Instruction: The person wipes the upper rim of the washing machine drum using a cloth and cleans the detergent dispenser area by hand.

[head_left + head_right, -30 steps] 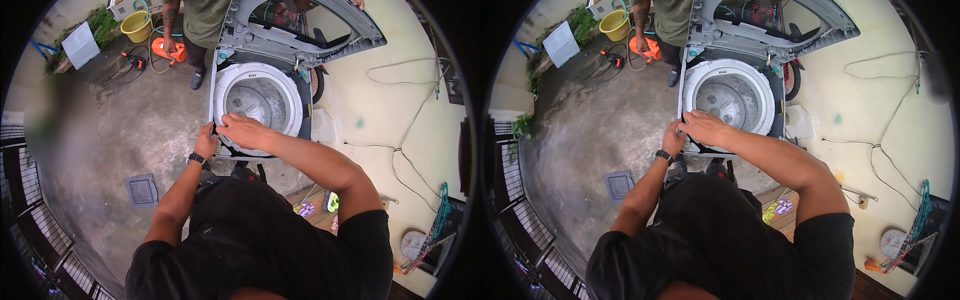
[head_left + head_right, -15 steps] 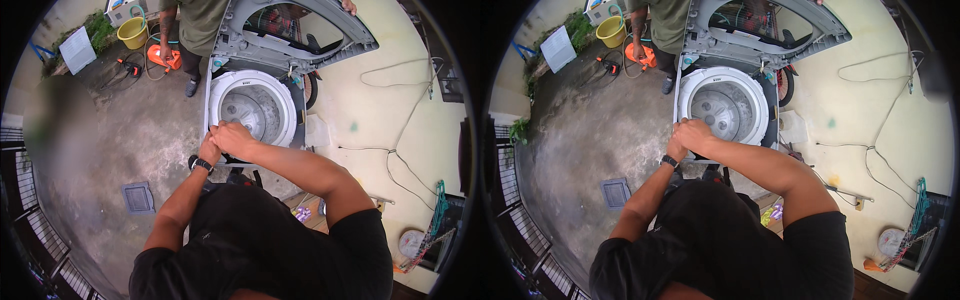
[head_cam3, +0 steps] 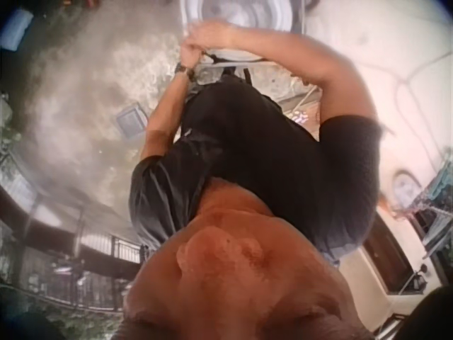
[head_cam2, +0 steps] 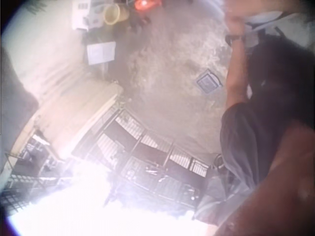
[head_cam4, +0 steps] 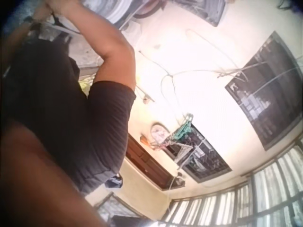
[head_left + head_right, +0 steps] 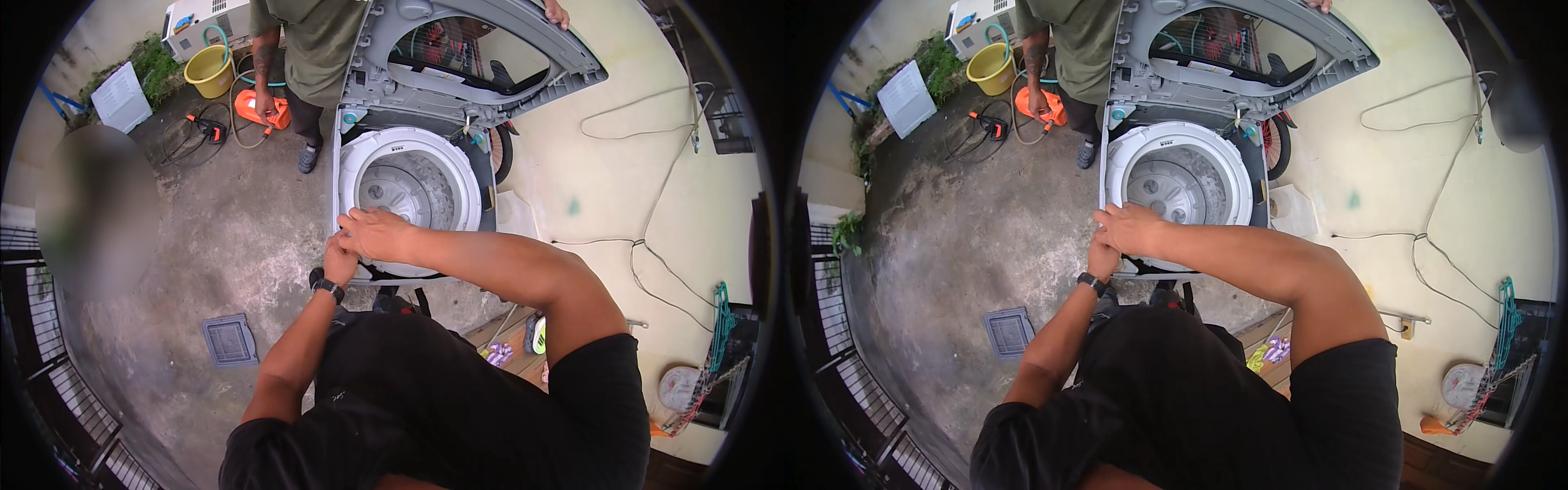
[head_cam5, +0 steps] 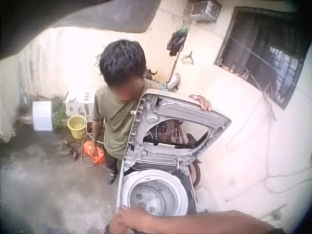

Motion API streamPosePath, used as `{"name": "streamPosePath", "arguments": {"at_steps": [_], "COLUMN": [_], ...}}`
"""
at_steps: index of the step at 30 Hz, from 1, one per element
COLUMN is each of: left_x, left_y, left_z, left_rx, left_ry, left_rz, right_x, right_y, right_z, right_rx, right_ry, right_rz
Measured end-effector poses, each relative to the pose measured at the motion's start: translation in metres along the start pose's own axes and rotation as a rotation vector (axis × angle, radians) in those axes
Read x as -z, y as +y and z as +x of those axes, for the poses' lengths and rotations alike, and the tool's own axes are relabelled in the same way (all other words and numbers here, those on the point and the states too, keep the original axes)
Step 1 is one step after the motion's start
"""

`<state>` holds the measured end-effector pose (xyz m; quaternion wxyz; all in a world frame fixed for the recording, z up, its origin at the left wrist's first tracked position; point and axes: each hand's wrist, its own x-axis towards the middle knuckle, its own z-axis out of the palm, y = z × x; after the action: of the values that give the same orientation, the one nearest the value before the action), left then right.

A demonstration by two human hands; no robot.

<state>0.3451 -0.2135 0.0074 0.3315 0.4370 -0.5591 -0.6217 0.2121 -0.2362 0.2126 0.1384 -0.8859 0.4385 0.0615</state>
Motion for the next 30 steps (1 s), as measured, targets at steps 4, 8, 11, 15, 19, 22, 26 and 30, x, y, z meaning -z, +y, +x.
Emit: {"name": "streamPosePath", "arguments": {"at_steps": [4, 8, 11, 15, 19, 22, 26, 30], "left_x": [0.035, 0.058, 0.070, 0.083, 0.084, 0.080, 0.078, 0.078], "left_y": [-0.010, -0.012, -0.011, -0.018, -0.026, -0.020, -0.003, -0.015], "left_z": [-0.020, -0.040, -0.049, -0.056, -0.056, -0.052, -0.048, -0.047], "left_rx": [0.668, 0.781, 0.846, 0.879, 0.810, 0.812, 0.885, 0.901], "left_ry": [0.080, 0.177, 0.247, 0.257, 0.230, 0.220, 0.209, 0.171], "left_rz": [-0.828, -1.040, -1.106, -1.208, -1.162, -1.147, -1.147, -1.158], "right_x": [0.001, 0.014, 0.008, 0.005, 0.009, 0.009, 0.014, 0.021], "right_y": [-0.012, -0.009, 0.004, 0.006, 0.000, 0.007, 0.001, -0.011], "right_z": [0.012, 0.017, 0.010, 0.011, 0.006, 0.004, 0.015, 0.021], "right_rx": [-0.360, -0.287, -0.031, -0.412, -0.343, 0.104, -0.359, -0.347], "right_ry": [-0.144, -0.139, -0.063, -0.264, -0.224, -0.131, -0.327, -0.378], "right_rz": [0.013, 0.052, -0.056, 0.015, 0.019, -0.108, 0.063, 0.001]}}
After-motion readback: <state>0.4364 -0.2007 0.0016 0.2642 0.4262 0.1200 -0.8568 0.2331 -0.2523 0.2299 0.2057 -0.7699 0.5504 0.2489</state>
